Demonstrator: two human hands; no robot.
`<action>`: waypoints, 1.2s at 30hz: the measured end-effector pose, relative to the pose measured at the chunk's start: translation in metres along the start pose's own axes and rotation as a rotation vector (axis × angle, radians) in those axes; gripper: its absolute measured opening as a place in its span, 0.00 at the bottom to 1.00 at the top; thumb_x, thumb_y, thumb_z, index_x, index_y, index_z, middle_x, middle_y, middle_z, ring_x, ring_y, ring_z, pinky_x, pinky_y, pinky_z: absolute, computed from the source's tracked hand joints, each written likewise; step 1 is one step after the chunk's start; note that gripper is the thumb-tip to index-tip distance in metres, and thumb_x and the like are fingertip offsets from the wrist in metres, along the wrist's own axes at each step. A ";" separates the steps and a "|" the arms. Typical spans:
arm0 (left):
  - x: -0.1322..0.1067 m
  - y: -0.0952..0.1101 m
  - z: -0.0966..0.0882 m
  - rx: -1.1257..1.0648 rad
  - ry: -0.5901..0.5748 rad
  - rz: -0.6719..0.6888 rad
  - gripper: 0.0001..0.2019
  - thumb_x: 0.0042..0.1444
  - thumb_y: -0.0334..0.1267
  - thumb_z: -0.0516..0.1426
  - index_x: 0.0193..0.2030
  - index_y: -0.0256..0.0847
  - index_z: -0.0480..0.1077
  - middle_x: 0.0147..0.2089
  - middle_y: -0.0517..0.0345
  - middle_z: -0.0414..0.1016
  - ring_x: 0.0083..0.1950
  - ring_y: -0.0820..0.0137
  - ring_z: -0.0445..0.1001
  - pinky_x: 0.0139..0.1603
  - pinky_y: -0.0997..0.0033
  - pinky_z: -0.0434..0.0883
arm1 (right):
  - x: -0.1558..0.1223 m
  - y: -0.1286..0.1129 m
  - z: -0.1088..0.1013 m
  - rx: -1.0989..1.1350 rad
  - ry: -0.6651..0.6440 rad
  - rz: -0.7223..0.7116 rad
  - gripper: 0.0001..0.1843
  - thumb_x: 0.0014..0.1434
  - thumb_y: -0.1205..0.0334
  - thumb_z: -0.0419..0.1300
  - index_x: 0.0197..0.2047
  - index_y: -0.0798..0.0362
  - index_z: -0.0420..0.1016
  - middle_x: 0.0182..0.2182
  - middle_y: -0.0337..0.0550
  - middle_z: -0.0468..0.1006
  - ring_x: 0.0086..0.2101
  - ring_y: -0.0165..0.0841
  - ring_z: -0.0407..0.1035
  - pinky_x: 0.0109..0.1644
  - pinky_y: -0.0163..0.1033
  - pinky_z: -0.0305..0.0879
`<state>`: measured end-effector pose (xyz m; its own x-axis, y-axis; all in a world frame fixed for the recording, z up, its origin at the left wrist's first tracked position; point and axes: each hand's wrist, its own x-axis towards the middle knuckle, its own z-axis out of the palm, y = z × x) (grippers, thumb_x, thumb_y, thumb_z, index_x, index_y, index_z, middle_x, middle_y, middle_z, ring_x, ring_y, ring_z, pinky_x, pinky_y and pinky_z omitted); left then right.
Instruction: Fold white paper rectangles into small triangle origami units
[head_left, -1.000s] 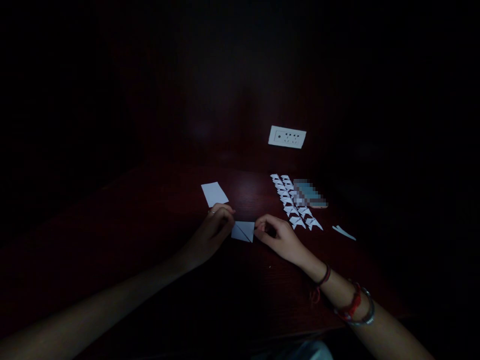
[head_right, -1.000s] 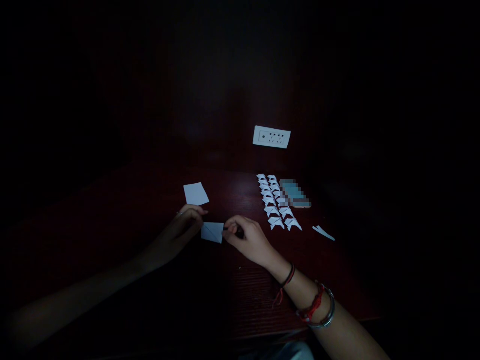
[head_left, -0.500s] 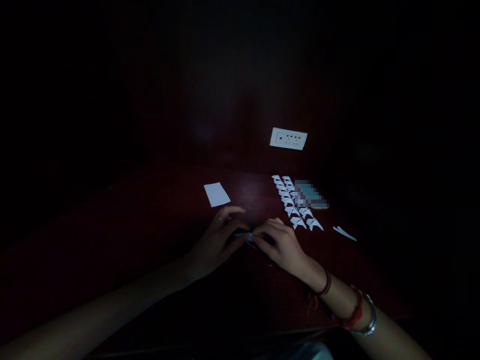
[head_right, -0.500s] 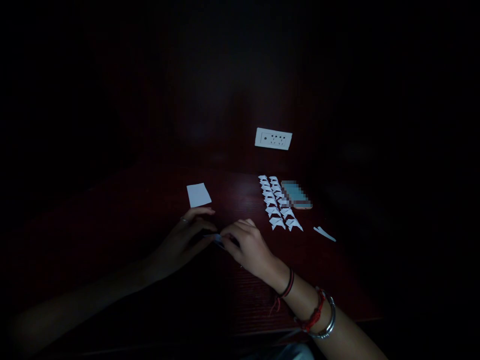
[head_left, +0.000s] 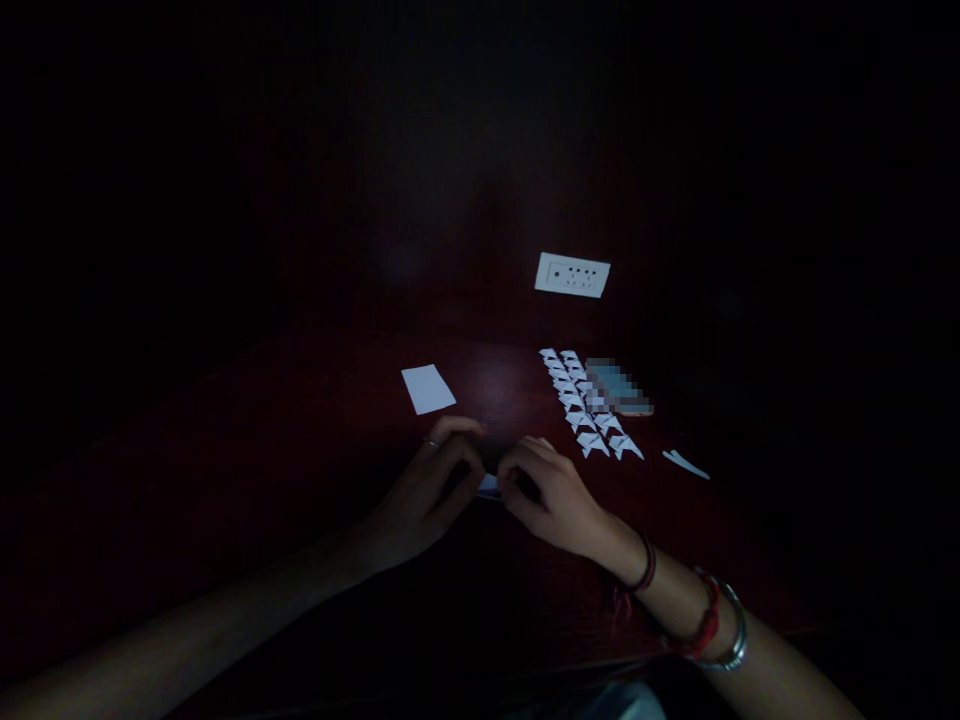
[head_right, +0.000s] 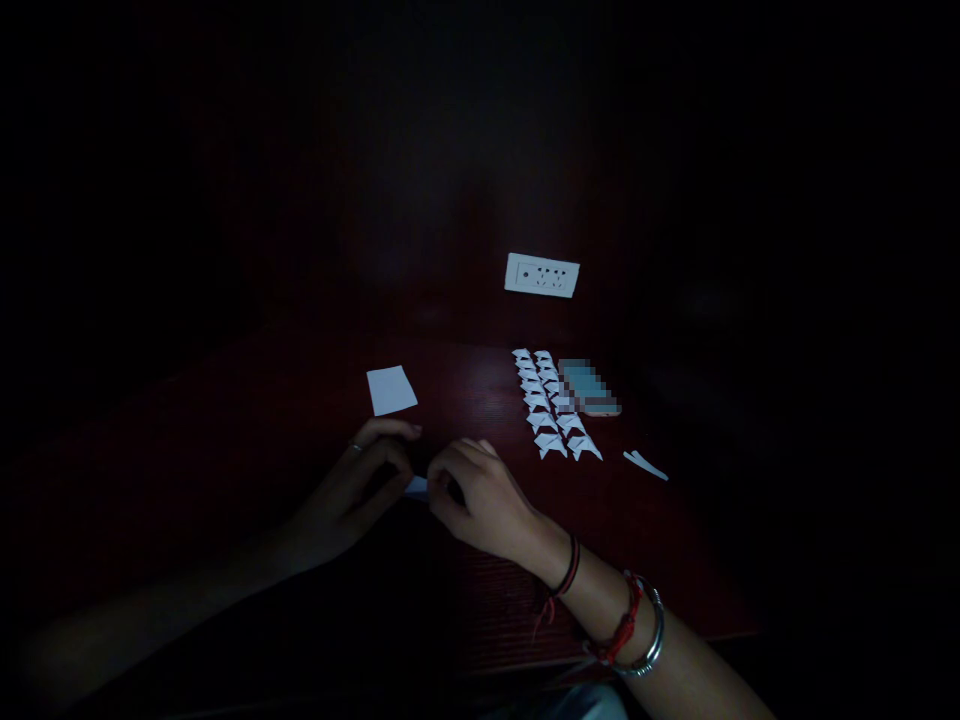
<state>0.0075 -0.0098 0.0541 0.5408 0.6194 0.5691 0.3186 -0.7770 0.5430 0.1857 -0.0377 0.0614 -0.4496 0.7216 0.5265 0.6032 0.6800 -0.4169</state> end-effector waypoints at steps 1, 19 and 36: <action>0.000 0.000 0.000 0.011 0.030 -0.018 0.05 0.57 0.30 0.46 0.33 0.41 0.60 0.49 0.56 0.56 0.53 0.67 0.56 0.52 0.62 0.59 | 0.000 0.001 -0.001 -0.003 0.004 0.007 0.05 0.51 0.71 0.50 0.30 0.53 0.63 0.27 0.39 0.66 0.30 0.29 0.60 0.37 0.37 0.56; 0.002 -0.028 0.011 -0.072 0.023 -0.182 0.05 0.58 0.36 0.47 0.40 0.42 0.60 0.41 0.58 0.62 0.43 0.69 0.63 0.42 0.67 0.63 | -0.003 0.025 0.010 0.304 0.040 0.200 0.12 0.53 0.69 0.52 0.43 0.52 0.63 0.28 0.37 0.70 0.29 0.26 0.65 0.34 0.34 0.61; 0.002 -0.037 0.004 -0.032 -0.200 0.063 0.01 0.55 0.31 0.51 0.33 0.39 0.61 0.40 0.58 0.61 0.41 0.72 0.63 0.41 0.70 0.64 | -0.001 0.027 0.010 0.387 0.005 0.251 0.07 0.55 0.66 0.51 0.40 0.53 0.63 0.28 0.36 0.67 0.29 0.25 0.62 0.35 0.32 0.59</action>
<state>-0.0001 0.0199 0.0323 0.7038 0.5326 0.4701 0.2564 -0.8076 0.5310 0.1959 -0.0186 0.0426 -0.3176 0.8700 0.3770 0.4023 0.4837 -0.7773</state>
